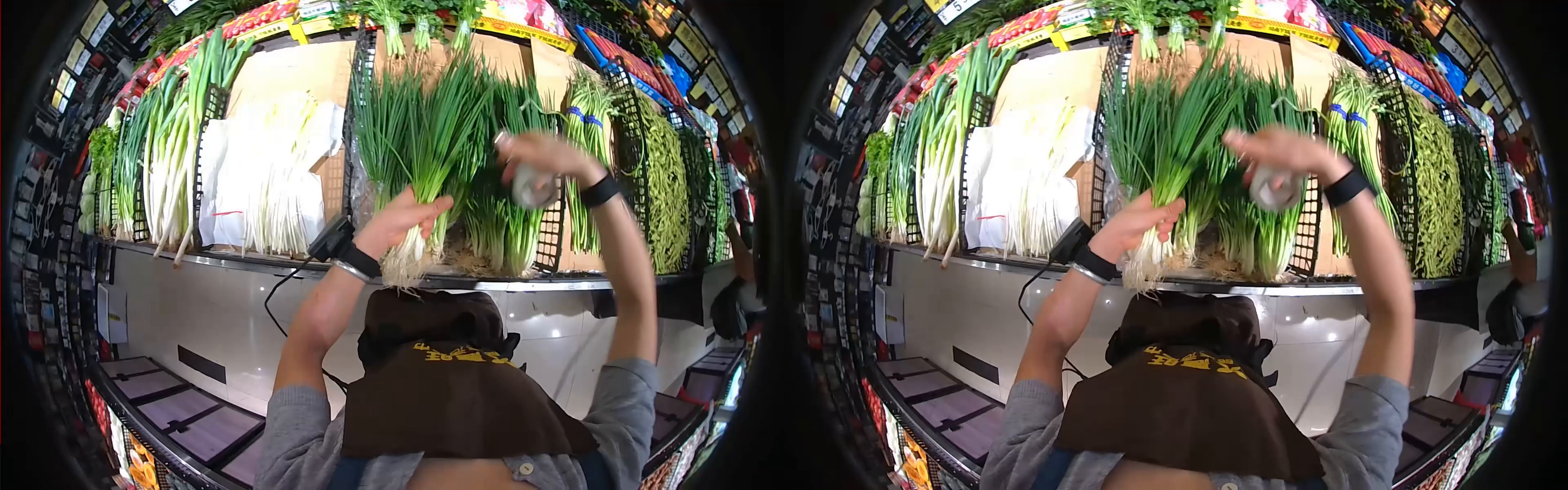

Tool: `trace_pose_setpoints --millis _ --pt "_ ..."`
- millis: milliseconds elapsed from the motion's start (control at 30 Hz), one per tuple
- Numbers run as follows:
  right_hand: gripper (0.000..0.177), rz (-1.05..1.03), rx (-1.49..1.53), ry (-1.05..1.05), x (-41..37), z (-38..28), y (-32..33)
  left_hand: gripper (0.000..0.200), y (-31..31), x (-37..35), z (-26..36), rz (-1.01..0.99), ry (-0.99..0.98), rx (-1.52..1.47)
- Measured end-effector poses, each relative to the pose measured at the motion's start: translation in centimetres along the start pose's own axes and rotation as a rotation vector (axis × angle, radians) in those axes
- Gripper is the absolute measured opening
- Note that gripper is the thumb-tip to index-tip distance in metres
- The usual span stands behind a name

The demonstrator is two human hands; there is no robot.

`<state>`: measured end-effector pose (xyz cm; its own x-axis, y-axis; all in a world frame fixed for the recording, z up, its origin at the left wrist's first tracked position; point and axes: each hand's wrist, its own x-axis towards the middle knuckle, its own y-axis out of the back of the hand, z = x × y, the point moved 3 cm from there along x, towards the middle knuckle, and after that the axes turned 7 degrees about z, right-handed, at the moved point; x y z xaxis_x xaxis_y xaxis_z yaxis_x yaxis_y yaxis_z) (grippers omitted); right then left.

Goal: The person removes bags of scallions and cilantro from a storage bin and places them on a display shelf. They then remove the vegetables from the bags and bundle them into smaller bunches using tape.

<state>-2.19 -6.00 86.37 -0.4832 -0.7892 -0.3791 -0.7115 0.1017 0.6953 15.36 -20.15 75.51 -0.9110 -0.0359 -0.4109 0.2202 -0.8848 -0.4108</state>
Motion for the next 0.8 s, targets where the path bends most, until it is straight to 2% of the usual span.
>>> trace_pose_setpoints --millis 33,67,100,133,200,233,300,333,400,433,467,500,533,567,600,633,667,700,733,800 --pt "0.090 -0.101 0.035 0.037 1.1 1.9 -4.1 0.054 -0.3 -0.3 -0.6 0.028 -0.122 0.156" --pt "0.091 -0.110 0.073 0.013 1.4 2.7 -7.6 0.061 -0.5 -0.5 -1.2 0.056 -0.247 0.313" --pt "0.089 -0.119 0.204 -0.011 2.3 4.0 -11.2 0.072 -0.5 -0.3 -2.6 0.081 -0.352 0.308" --pt "0.088 -0.126 0.337 -0.034 3.1 4.9 -14.2 0.076 0.6 0.2 -4.4 0.242 -0.243 0.607" --pt "0.083 -0.093 0.447 -0.034 3.8 4.2 -17.8 0.082 0.9 1.1 -6.6 0.274 -0.778 1.067" --pt "0.083 -0.095 0.453 -0.038 3.8 3.8 -18.4 0.082 0.5 0.5 -5.9 0.270 -0.772 1.068" --pt "0.076 -0.124 0.652 -0.051 3.4 2.8 -18.9 0.074 -0.1 -0.7 -4.7 0.176 -0.290 0.959" --pt "0.076 -0.124 0.653 -0.051 3.1 2.2 -18.9 0.074 0.0 -0.8 -4.5 0.176 -0.289 0.960" --pt "0.064 -0.123 1.035 -0.092 2.2 1.0 -19.0 0.056 0.5 -1.3 -4.7 0.201 -0.268 1.126" --pt "0.056 -0.339 0.886 -0.273 5.2 5.9 -21.3 0.056 0.5 -1.6 -4.3 0.201 -0.265 1.128" --pt "0.056 -0.340 0.886 -0.274 4.2 4.8 -20.5 0.050 0.7 -2.1 -3.8 0.249 -0.136 1.010" --pt "0.053 -0.295 0.909 -0.076 3.0 3.3 -19.2 0.045 1.0 -2.3 -3.5 0.297 -0.013 0.889" --pt "0.049 -0.249 0.926 0.124 2.2 2.0 -18.2 0.045 1.8 -2.2 -3.2 0.299 -0.017 0.890" --pt "0.042 -0.246 0.957 0.239 2.3 1.9 -18.3 0.047 2.5 -2.0 -3.4 0.166 0.057 0.388" --pt "0.042 -0.250 0.953 0.242 2.2 1.7 -18.4 0.049 2.8 -2.0 -3.4 0.030 0.125 -0.117" --pt "0.040 -0.263 0.967 0.198 2.0 1.6 -18.6 0.053 2.6 -2.2 -3.2 -0.052 0.210 -0.299" --pt "0.039 -0.274 0.982 0.152 1.9 1.6 -18.8 0.053 2.3 -2.4 -3.1 -0.053 0.208 -0.300" --pt "0.051 -0.328 1.064 0.105 2.7 3.0 -20.2 0.054 1.6 -2.8 -3.0 -0.148 0.227 -0.450" --pt "0.051 -0.324 1.066 0.106 3.0 3.5 -20.9 0.055 0.9 -3.1 -3.0 -0.244 0.247 -0.598" --pt "0.052 -0.411 1.328 0.170 3.1 3.9 -22.0 0.056 0.2 -3.2 -4.0 -0.334 0.226 -0.683"
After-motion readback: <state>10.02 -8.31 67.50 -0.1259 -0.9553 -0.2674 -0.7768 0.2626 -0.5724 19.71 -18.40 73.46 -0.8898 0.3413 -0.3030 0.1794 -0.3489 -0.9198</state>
